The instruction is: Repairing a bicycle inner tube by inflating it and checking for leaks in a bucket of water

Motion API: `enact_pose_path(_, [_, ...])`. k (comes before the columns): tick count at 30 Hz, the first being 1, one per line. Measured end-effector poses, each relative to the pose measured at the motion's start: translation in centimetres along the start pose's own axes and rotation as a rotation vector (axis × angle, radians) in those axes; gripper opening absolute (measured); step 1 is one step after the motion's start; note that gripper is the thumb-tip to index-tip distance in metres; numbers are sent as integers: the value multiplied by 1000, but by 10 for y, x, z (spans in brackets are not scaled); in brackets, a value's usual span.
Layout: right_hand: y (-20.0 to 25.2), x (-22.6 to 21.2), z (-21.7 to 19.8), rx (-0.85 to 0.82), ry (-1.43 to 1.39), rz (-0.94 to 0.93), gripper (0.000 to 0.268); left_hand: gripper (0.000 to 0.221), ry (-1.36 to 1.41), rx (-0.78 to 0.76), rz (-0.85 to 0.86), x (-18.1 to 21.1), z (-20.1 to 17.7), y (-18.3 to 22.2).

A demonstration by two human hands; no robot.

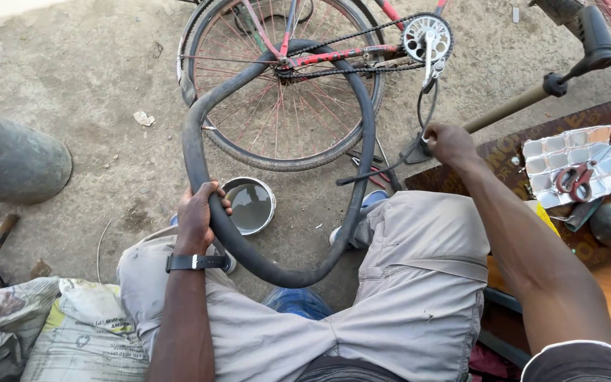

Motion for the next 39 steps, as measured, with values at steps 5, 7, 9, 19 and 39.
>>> enact_pose_path(5, [16,-66,13,-209,-175,-16,20,19,29,-9,-17,-3,1,-3])
enact_pose_path(7, [32,-95,16,-233,-174,-64,23,19,27,-7,-23,-2,-2,2])
enact_pose_path(9, [62,-134,1,-282,-182,-104,29,21,28,-16,-35,-8,-3,-3])
enact_pose_path(19, [-5,-114,190,-363,-68,-245,47,23,-13,2,-89,4,-9,11])
enact_pose_path(39, [-23,-90,59,26,-19,-347,15,19,-245,104,66,16,5,4])
Point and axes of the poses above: each hand's wrist, its own y-axis away from the middle knuckle, its own z-axis out of the palm, x = y × z, the point moved 7 cm from there along -y, towards the middle knuckle
